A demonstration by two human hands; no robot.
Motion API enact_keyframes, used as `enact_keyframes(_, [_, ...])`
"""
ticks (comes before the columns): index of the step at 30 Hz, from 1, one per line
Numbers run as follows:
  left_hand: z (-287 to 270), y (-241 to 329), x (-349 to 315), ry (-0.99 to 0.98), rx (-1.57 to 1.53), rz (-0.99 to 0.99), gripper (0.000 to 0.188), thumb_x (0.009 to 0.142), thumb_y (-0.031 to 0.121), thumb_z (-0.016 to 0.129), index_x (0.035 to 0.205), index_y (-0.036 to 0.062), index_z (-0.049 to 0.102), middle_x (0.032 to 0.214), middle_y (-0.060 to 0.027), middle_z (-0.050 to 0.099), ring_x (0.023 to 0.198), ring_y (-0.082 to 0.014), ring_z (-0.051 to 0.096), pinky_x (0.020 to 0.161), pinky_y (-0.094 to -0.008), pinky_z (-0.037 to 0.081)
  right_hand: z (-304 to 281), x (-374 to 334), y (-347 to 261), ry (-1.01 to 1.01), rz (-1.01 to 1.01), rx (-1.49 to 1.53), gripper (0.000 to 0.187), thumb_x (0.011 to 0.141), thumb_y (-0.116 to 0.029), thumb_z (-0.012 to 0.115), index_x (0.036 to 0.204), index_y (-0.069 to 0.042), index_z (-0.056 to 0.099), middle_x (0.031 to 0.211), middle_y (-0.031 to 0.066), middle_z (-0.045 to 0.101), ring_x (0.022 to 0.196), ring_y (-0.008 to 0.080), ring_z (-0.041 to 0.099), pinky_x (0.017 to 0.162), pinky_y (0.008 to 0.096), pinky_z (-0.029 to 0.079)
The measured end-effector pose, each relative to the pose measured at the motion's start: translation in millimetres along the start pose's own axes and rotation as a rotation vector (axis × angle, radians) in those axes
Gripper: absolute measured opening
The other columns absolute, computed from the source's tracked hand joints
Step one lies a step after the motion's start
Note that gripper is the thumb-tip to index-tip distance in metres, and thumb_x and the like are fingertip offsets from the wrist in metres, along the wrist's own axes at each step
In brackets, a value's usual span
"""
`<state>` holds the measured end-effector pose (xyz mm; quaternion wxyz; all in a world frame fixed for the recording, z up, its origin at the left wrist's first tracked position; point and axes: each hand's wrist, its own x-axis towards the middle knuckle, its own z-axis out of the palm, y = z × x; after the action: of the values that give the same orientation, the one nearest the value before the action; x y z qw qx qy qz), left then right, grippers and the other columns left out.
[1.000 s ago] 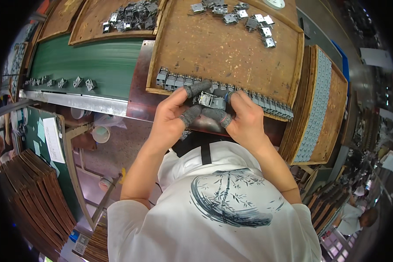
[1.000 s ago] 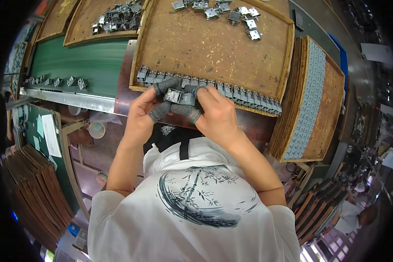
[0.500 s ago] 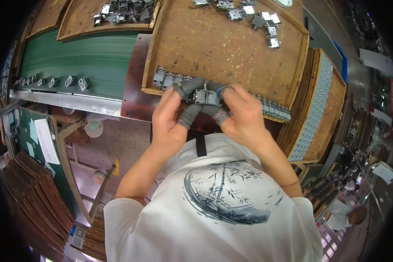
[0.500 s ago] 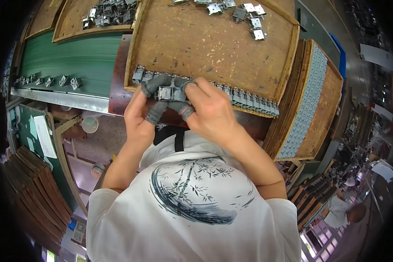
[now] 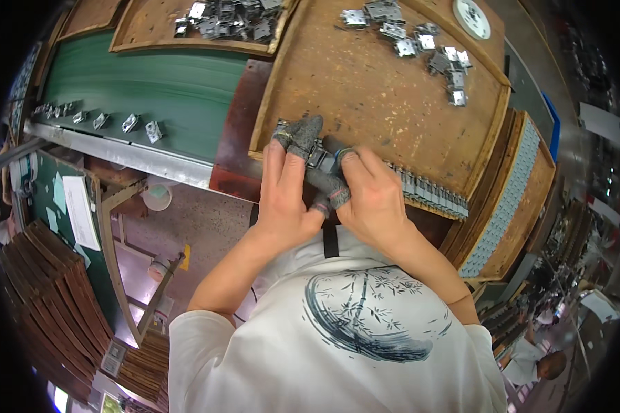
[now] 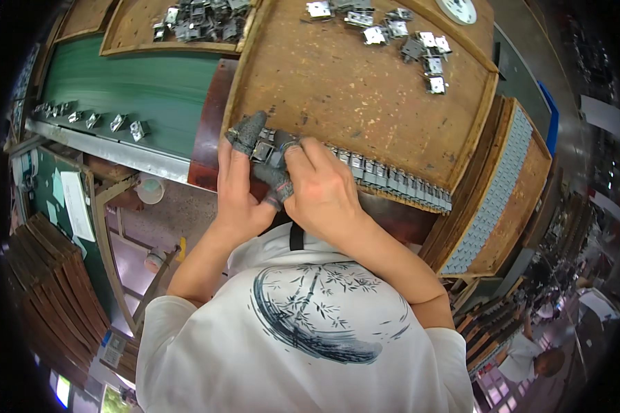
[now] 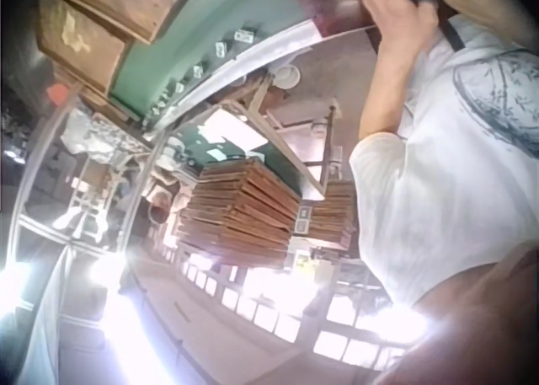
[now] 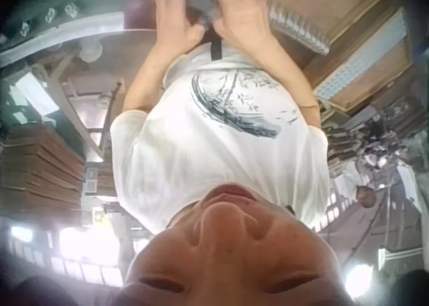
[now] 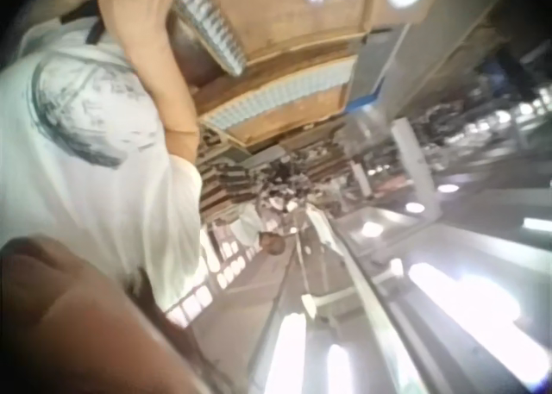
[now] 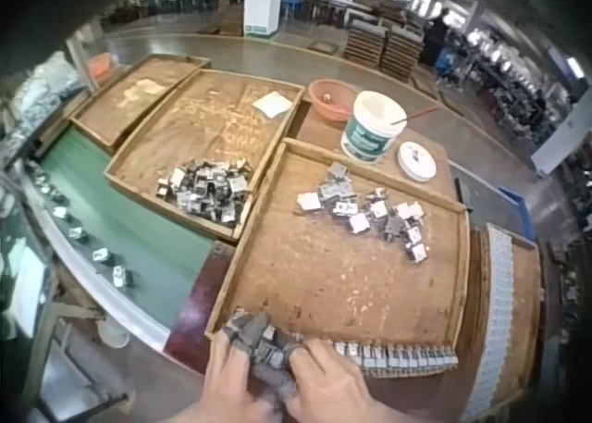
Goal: Assemble small mechanical components and place them into a sorting tray.
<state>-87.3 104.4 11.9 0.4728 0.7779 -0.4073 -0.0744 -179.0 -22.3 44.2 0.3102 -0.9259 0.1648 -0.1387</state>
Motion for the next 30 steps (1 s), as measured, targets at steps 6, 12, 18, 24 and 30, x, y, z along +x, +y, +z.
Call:
enact_keyframes(6, [-9,-15,-3,-0.003,-0.177,-0.019,0.072,0.06,0.01,0.077,0.128,-0.0025,0.056,0.118,-0.0213,0.06,0.106,-0.0409,0.058,0.091,-0.0447,0.048,0,14,7,-0.232,0.151,0.146,0.05,0.074,-0.039,0.081,0.1,-0.001,0.062,0.09,0.0174,0.064,0.081,0.0326,0.065,0.07,0.0378,0.051])
enact_keyframes(12, [-17,-12,-15,-0.095,-0.238,0.07,0.075,0.063,0.014,0.08,0.132,-0.0012,0.057,0.124,-0.019,0.062,0.107,-0.0354,0.063,0.09,-0.0394,0.052,6,6,15,-0.385,0.164,0.488,0.043,0.074,-0.036,0.079,0.089,0.001,0.063,0.067,0.0138,0.059,0.061,0.0252,0.059,0.062,0.0365,0.049])
enact_keyframes(18, [-55,-22,-11,-0.204,-0.107,0.06,0.065,0.068,0.012,0.079,0.129,0.0025,0.06,0.123,-0.017,0.059,0.111,-0.0349,0.057,0.094,-0.0391,0.048,19,16,6,-0.504,0.046,0.232,0.041,0.075,-0.038,0.079,0.083,-0.001,0.064,0.071,0.015,0.064,0.064,0.0311,0.064,0.061,0.039,0.05])
enact_keyframes(24, [-84,-54,16,-0.111,-0.092,-0.284,0.058,0.071,-0.007,0.07,0.126,0.0045,0.06,0.111,-0.008,0.051,0.092,-0.0209,0.058,0.079,-0.0279,0.05,58,50,23,-0.131,-0.018,-0.068,0.042,0.071,-0.023,0.073,0.106,-0.003,0.063,0.104,0.0146,0.062,0.106,0.0367,0.054,0.089,0.0445,0.046])
enact_keyframes(30, [-80,-62,37,-0.114,-0.352,-0.301,0.051,0.073,-0.01,0.067,0.123,0.0011,0.061,0.11,-0.0048,0.054,0.092,-0.0145,0.06,0.078,-0.0268,0.051,69,47,22,-0.286,0.014,-0.124,0.05,0.068,-0.024,0.074,0.11,0.0,0.062,0.113,0.0145,0.059,0.112,0.0345,0.05,0.094,0.0466,0.042])
